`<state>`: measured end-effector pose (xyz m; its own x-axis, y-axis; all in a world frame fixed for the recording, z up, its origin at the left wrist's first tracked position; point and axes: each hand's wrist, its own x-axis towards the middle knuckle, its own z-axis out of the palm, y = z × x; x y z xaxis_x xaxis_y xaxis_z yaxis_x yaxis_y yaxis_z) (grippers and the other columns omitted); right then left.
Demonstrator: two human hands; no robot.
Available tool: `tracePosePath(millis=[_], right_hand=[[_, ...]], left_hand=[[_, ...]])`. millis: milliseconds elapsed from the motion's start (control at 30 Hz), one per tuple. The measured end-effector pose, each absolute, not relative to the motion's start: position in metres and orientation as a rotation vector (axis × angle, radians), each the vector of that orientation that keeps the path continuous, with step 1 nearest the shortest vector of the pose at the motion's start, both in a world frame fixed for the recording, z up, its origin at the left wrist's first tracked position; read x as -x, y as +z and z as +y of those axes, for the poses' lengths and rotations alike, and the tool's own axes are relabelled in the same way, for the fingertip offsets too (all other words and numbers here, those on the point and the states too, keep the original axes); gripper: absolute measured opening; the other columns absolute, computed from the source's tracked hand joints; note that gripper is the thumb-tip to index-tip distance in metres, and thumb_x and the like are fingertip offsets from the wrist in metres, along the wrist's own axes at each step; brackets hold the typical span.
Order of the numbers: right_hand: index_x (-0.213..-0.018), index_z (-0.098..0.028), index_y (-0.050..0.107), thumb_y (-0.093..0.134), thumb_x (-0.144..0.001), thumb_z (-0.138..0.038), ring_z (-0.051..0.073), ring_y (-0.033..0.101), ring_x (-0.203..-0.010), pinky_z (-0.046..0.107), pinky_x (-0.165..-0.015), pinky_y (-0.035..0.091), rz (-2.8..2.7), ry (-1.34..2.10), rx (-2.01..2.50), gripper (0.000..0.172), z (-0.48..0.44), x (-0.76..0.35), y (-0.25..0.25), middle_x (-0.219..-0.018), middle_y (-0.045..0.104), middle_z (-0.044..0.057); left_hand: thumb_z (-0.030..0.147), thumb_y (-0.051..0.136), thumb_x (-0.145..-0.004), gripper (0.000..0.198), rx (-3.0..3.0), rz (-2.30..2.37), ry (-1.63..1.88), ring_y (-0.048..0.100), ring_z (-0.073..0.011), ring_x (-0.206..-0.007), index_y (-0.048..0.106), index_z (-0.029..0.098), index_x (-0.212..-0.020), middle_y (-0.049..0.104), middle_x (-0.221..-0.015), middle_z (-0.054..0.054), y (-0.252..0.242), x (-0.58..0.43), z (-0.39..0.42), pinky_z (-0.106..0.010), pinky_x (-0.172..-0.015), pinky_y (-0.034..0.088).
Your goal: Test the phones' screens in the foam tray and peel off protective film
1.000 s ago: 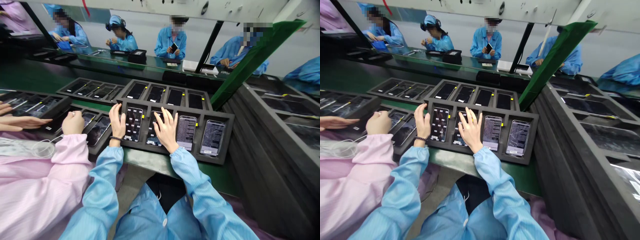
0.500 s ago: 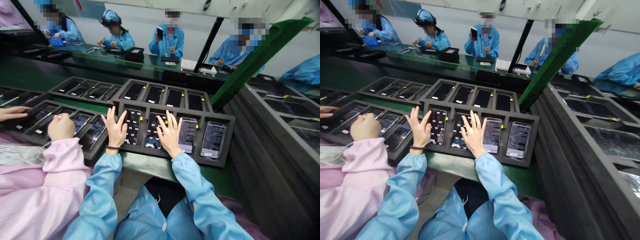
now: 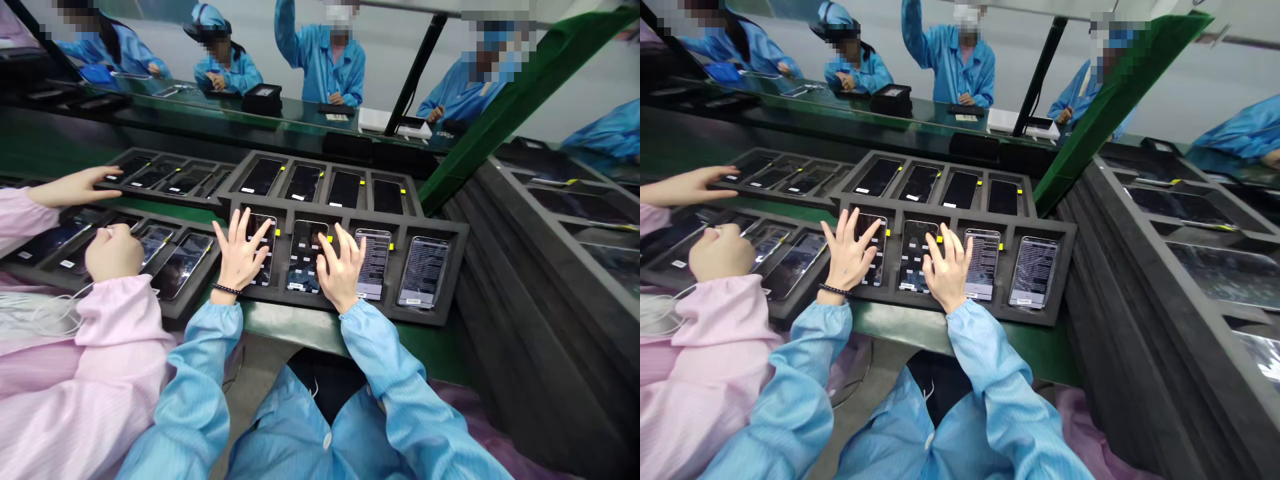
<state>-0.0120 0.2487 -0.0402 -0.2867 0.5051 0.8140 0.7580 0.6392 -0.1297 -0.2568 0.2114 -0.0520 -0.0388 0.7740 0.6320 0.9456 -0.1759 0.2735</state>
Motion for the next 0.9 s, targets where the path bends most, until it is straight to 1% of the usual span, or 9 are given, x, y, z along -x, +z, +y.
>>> tracePosePath(millis=[100, 167, 333, 400, 500, 633, 767, 900], right_hand=[[-0.117, -0.024, 0.074, 0.051, -0.098, -0.025, 0.025, 0.05, -0.133, 0.055, -0.125, 0.021, -1.97, -0.371, 0.9, 0.03, 0.244, 0.008, -0.045, -0.143, 0.06, 0.009], [-0.114, -0.024, 0.075, 0.053, -0.097, -0.025, 0.026, 0.05, -0.132, 0.055, -0.125, 0.021, -1.988, -0.363, 0.904, 0.027, 0.242, 0.007, -0.047, -0.143, 0.061, 0.008], [-0.129, -0.026, 0.068, 0.053, -0.098, -0.031, 0.027, 0.047, -0.138, 0.058, -0.127, 0.014, -2.152, -0.32, 0.887, 0.035, 0.243, 0.012, -0.047, -0.151, 0.054, 0.008], [-0.13, -0.025, 0.067, 0.053, -0.099, -0.031, 0.027, 0.045, -0.139, 0.057, -0.127, 0.013, -2.192, -0.306, 0.852, 0.035, 0.245, 0.013, -0.046, -0.152, 0.052, 0.009], [-0.129, -0.023, 0.068, 0.051, -0.099, -0.03, 0.027, 0.046, -0.138, 0.057, -0.126, 0.016, -2.16, -0.29, 0.845, 0.034, 0.246, 0.014, -0.047, -0.151, 0.053, 0.012], [-0.128, -0.023, 0.068, 0.051, -0.098, -0.029, 0.028, 0.048, -0.135, 0.057, -0.125, 0.02, -2.146, -0.281, 0.835, 0.034, 0.245, 0.012, -0.049, -0.148, 0.056, 0.01], [-0.125, -0.023, 0.069, 0.052, -0.098, -0.028, 0.027, 0.049, -0.133, 0.056, -0.124, 0.023, -2.12, -0.287, 0.821, 0.032, 0.244, 0.012, -0.05, -0.146, 0.058, 0.009], [-0.119, -0.02, 0.071, 0.05, -0.098, -0.026, 0.026, 0.052, -0.129, 0.053, -0.123, 0.027, -2.05, -0.301, 0.793, 0.03, 0.241, 0.01, -0.047, -0.14, 0.062, 0.011]], left_hand=[[0.054, 0.028, -0.102, 0.058, 1.952, -1.787, -1.08, 0.014, -0.033, -0.157, 0.048, 0.029, -0.15, 0.022, -0.169, -0.011, -0.055, 0.258, 0.208, -0.062, -0.124, -0.006], [0.053, 0.028, -0.102, 0.059, 1.896, -1.75, -1.142, 0.017, -0.0327, -0.157, 0.049, 0.026, -0.149, 0.025, -0.167, -0.013, -0.06, 0.259, 0.203, -0.06, -0.126, -0.002], [0.053, 0.028, -0.101, 0.06, 1.771, -1.755, -1.198, 0.024, -0.0344, -0.154, 0.056, 0.021, -0.143, 0.032, -0.163, -0.015, -0.079, 0.26, 0.184, -0.06, -0.126, 0.002], [0.052, 0.028, -0.101, 0.059, 1.755, -1.782, -1.183, 0.024, -0.0352, -0.154, 0.059, 0.022, -0.141, 0.032, -0.163, -0.014, -0.084, 0.259, 0.178, -0.06, -0.126, 0.001], [0.052, 0.029, -0.101, 0.057, 1.801, -1.807, -1.124, 0.022, -0.0361, -0.154, 0.056, 0.025, -0.144, 0.028, -0.166, -0.013, -0.088, 0.257, 0.175, -0.062, -0.125, -0.002], [0.054, 0.03, -0.101, 0.057, 1.89, -1.874, -0.998, 0.015, -0.0366, -0.156, 0.05, 0.03, -0.148, 0.022, -0.168, -0.012, -0.087, 0.253, 0.177, -0.065, -0.123, -0.007], [0.055, 0.023, -0.102, 0.063, 1.767, -1.973, -1.065, 0.016, -0.0359, -0.156, 0.048, 0.024, -0.15, 0.024, -0.167, -0.016, -0.085, 0.25, 0.18, -0.065, -0.123, -0.004], [0.056, 0.023, -0.101, 0.065, 1.707, -1.995, -1.113, 0.019, -0.0362, -0.155, 0.049, 0.02, -0.149, 0.029, -0.164, -0.018, -0.087, 0.249, 0.179, -0.064, -0.123, -0.003]])
